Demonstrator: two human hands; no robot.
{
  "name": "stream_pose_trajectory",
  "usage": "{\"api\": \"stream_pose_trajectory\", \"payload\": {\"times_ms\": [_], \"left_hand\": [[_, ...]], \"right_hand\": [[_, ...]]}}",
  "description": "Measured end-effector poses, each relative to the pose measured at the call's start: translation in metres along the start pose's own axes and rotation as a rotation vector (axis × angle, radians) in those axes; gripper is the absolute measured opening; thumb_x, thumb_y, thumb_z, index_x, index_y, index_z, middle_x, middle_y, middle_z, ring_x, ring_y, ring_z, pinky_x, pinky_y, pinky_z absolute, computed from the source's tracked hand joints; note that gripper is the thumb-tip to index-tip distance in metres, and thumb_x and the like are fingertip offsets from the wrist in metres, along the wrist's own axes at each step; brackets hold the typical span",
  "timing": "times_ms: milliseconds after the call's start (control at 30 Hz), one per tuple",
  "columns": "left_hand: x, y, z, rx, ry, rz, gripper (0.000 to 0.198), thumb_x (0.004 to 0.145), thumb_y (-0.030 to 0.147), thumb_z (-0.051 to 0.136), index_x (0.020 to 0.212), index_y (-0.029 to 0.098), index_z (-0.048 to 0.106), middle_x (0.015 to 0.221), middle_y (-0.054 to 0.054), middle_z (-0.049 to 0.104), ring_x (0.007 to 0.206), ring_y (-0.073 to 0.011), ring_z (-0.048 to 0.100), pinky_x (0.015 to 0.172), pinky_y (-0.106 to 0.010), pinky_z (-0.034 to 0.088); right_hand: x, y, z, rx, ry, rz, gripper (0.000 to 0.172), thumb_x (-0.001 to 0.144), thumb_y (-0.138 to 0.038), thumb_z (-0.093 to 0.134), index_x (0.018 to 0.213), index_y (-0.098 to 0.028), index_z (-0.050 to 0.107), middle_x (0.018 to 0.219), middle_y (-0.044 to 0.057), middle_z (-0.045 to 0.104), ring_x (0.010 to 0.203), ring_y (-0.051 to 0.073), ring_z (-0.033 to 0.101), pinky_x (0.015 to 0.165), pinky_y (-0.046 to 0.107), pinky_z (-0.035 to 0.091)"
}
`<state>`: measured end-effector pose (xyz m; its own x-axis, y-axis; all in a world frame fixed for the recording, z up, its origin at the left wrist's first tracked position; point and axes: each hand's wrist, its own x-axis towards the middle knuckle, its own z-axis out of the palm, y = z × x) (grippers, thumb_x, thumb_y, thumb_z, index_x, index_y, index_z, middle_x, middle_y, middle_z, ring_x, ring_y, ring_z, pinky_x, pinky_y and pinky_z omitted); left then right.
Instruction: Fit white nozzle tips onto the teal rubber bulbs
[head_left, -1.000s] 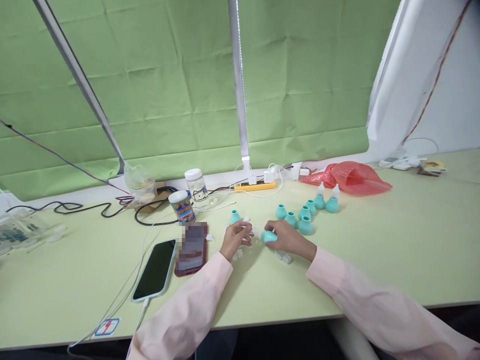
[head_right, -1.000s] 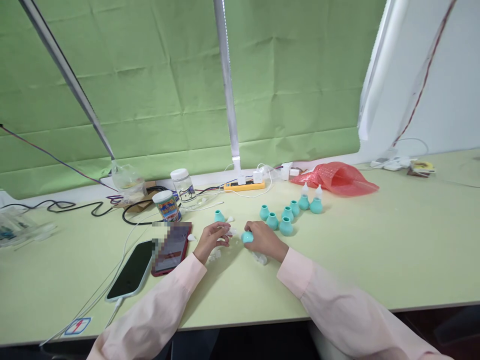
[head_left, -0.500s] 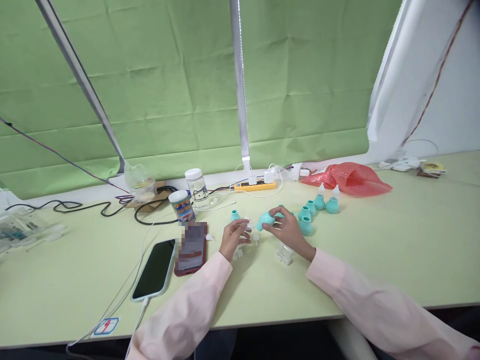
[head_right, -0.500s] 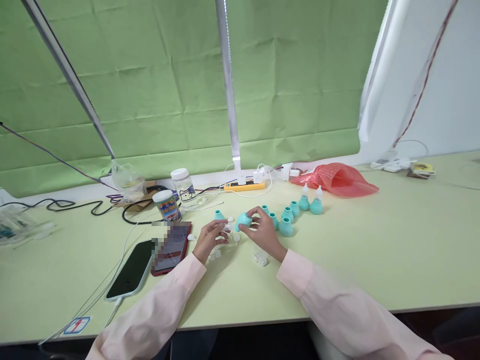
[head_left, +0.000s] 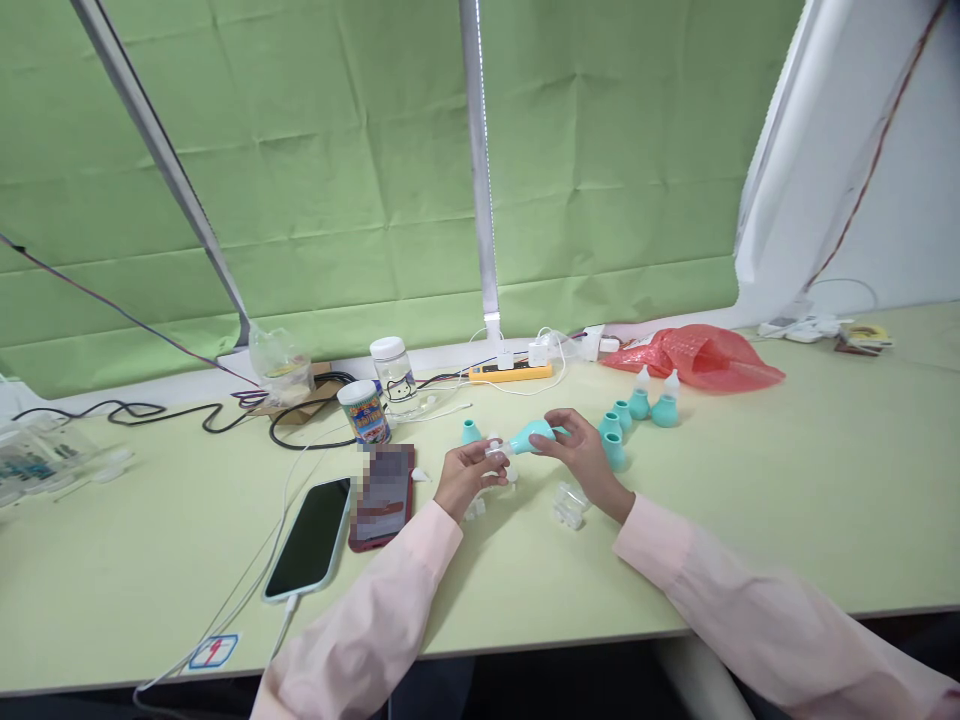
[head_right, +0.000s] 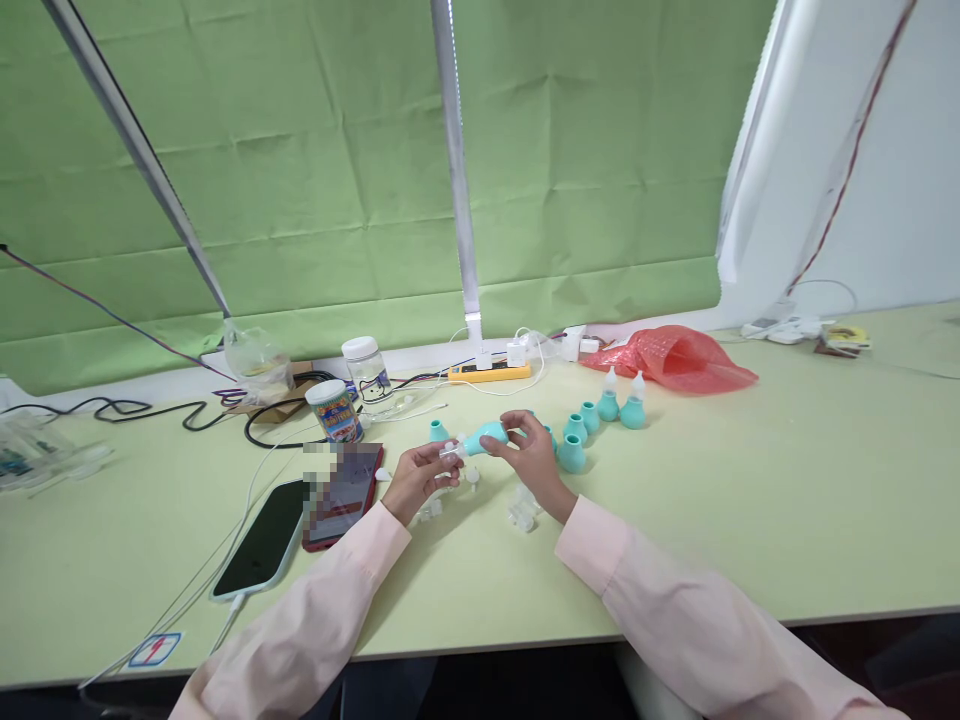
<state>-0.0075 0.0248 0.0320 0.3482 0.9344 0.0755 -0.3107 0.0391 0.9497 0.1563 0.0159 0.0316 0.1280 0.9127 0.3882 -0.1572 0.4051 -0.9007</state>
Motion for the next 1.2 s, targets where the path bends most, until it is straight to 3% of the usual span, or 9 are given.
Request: {"api": "stream_pose_trajectory", "payload": {"times_ms": [167,300,600,700,967,1200], "left_hand": [[0.002,0.002,-0.004,-0.029,0.021,-0.025,0.032,0.054,0.024,0.066,0.080,0.007,0.058,0.059,-0.004,0.057,0.049,-0.0086,0.050,0.050,-0.024,0.043],[0.004,0.006,-0.009,-0.011,0.032,-0.064,0.028,0.054,0.024,0.066,0.076,0.007,0.058,0.056,-0.004,0.056,0.045,-0.0080,0.049,0.045,-0.022,0.041],[0.006,0.008,-0.017,0.003,-0.017,-0.152,0.027,0.056,0.021,0.065,0.077,0.006,0.059,0.052,-0.004,0.056,0.041,-0.0053,0.047,0.039,-0.016,0.036],[0.007,0.006,-0.019,-0.018,-0.037,-0.165,0.025,0.057,0.020,0.065,0.077,0.006,0.059,0.052,-0.004,0.057,0.040,-0.0041,0.047,0.039,-0.014,0.037],[0.003,0.006,-0.014,0.063,0.004,-0.080,0.026,0.055,0.020,0.067,0.076,0.006,0.061,0.055,-0.004,0.058,0.044,-0.0054,0.048,0.043,-0.017,0.040],[0.000,0.007,-0.010,0.197,0.016,0.040,0.035,0.049,0.026,0.069,0.077,0.006,0.060,0.052,-0.003,0.058,0.043,-0.0094,0.049,0.043,-0.024,0.042]], "right_hand": [[0.002,-0.003,-0.003,-0.032,-0.107,0.103,0.037,0.050,-0.033,0.067,0.079,-0.015,0.053,0.076,0.001,0.050,0.063,0.014,0.055,0.055,0.033,0.054],[0.003,-0.003,-0.004,-0.094,-0.153,0.096,0.040,0.046,-0.033,0.069,0.078,-0.016,0.053,0.077,0.001,0.051,0.058,0.014,0.057,0.051,0.031,0.052],[-0.003,-0.003,-0.006,-0.310,-0.214,-0.225,0.037,0.046,-0.032,0.069,0.075,-0.018,0.050,0.083,0.002,0.051,0.071,0.015,0.055,0.054,0.027,0.050],[-0.005,-0.001,-0.006,-0.344,-0.192,-0.269,0.035,0.048,-0.031,0.069,0.074,-0.018,0.050,0.080,0.002,0.052,0.071,0.016,0.055,0.054,0.028,0.051],[-0.001,0.016,-0.007,-0.211,-0.137,-0.013,0.039,0.040,-0.029,0.072,0.069,-0.016,0.049,0.072,0.003,0.058,0.053,0.016,0.057,0.051,0.030,0.050],[0.004,0.012,-0.008,-0.082,-0.155,0.195,0.037,0.034,-0.027,0.074,0.060,-0.013,0.051,0.076,0.003,0.058,0.053,0.017,0.059,0.050,0.030,0.052]]}}
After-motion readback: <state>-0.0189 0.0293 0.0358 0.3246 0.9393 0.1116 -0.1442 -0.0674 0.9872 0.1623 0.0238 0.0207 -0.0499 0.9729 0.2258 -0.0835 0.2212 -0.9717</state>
